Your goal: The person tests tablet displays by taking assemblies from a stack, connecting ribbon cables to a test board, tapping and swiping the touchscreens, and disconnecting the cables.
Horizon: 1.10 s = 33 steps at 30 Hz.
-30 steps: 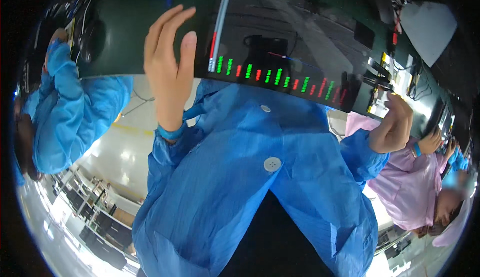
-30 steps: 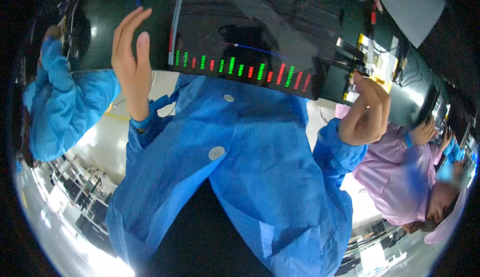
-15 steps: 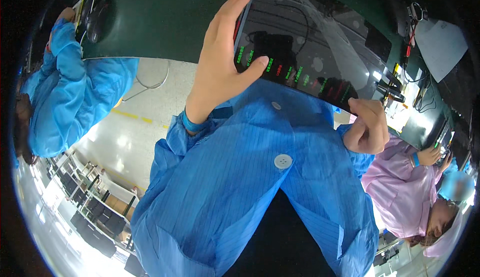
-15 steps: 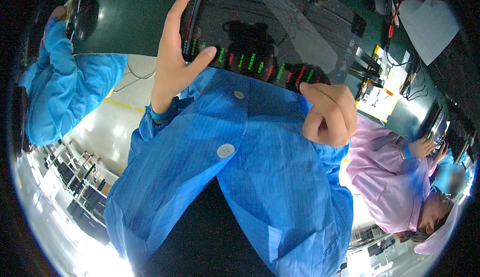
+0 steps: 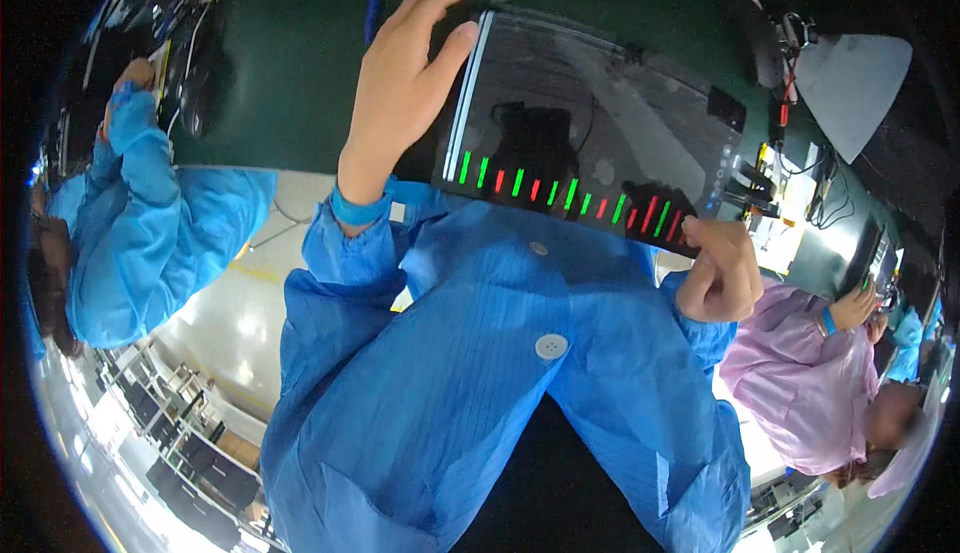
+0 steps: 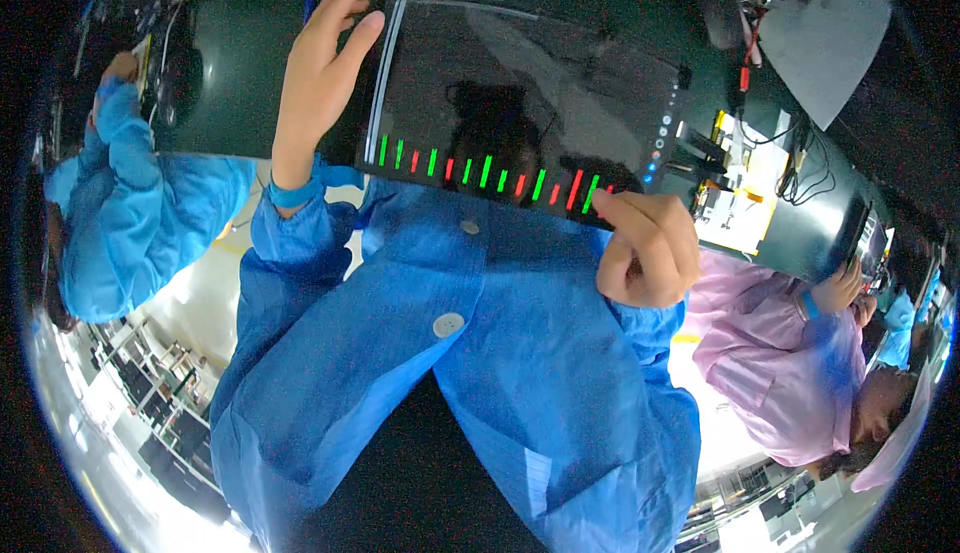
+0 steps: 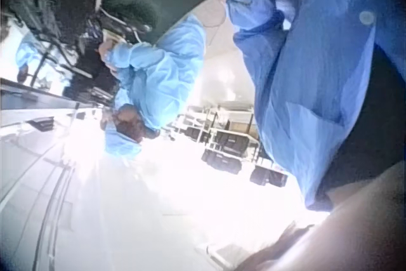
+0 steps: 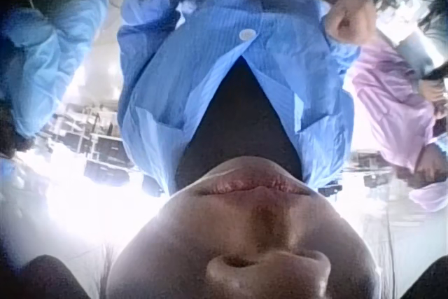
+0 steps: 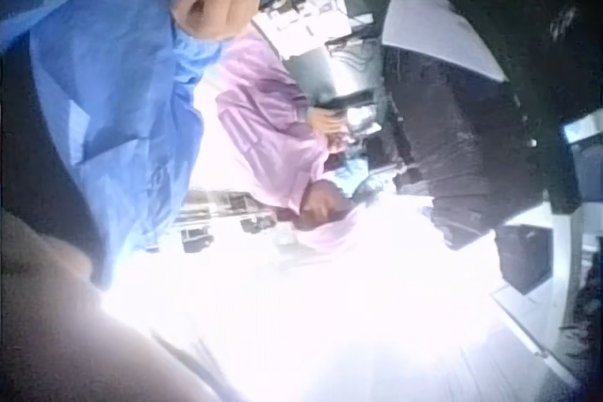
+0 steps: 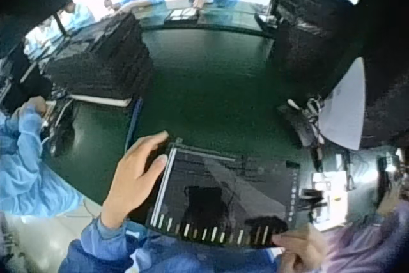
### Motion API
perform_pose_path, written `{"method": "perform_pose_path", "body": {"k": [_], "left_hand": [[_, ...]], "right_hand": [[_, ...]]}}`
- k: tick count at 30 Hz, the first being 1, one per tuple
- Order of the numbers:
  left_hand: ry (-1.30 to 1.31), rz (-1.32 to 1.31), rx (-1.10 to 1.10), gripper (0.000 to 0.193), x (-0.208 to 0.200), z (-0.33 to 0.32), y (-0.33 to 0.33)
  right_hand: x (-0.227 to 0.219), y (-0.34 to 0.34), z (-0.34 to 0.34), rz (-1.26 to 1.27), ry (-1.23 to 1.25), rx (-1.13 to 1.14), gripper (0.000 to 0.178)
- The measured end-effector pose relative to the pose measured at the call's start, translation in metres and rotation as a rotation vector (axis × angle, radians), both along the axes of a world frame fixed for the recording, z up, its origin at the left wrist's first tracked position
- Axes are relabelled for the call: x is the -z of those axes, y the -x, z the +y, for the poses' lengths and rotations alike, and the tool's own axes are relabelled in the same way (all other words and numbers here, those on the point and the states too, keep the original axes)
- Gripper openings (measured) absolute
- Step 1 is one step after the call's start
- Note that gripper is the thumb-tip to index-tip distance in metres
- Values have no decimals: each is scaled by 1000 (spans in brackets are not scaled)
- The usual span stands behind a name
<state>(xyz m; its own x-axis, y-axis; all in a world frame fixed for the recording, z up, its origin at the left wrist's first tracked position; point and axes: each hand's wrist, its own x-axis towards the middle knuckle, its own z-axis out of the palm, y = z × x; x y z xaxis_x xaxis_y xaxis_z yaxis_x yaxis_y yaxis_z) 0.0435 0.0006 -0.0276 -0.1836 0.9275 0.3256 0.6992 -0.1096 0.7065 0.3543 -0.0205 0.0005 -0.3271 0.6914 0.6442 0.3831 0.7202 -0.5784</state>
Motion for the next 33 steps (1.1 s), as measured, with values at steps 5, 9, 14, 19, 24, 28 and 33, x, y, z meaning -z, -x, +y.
{"method": "perform_pose_path", "body": {"k": [5,9,14,19,24,28,33], "left_hand": [[-15,114,45,13,-10,27,-2],[9,-185,222,6,-35,17,-29],[89,-706,790,8,-39,-4,-31],[14,-846,756,26,-22,3,-10],[66,-533,2,67,-5,5,-10],[267,-619,-137,75,-7,-13,-42],[164,-644,-54,73,-5,-10,-45]], "right_hand": [[-6,1,1,-63,25,30,33],[-14,0,7,-160,94,153,32],[-20,8,37,-285,97,353,33],[-21,-11,33,-447,60,421,22],[2,-24,2,22,294,92,15],[26,-14,-8,5,246,104,16],[30,-18,-7,65,220,94,18]]}}
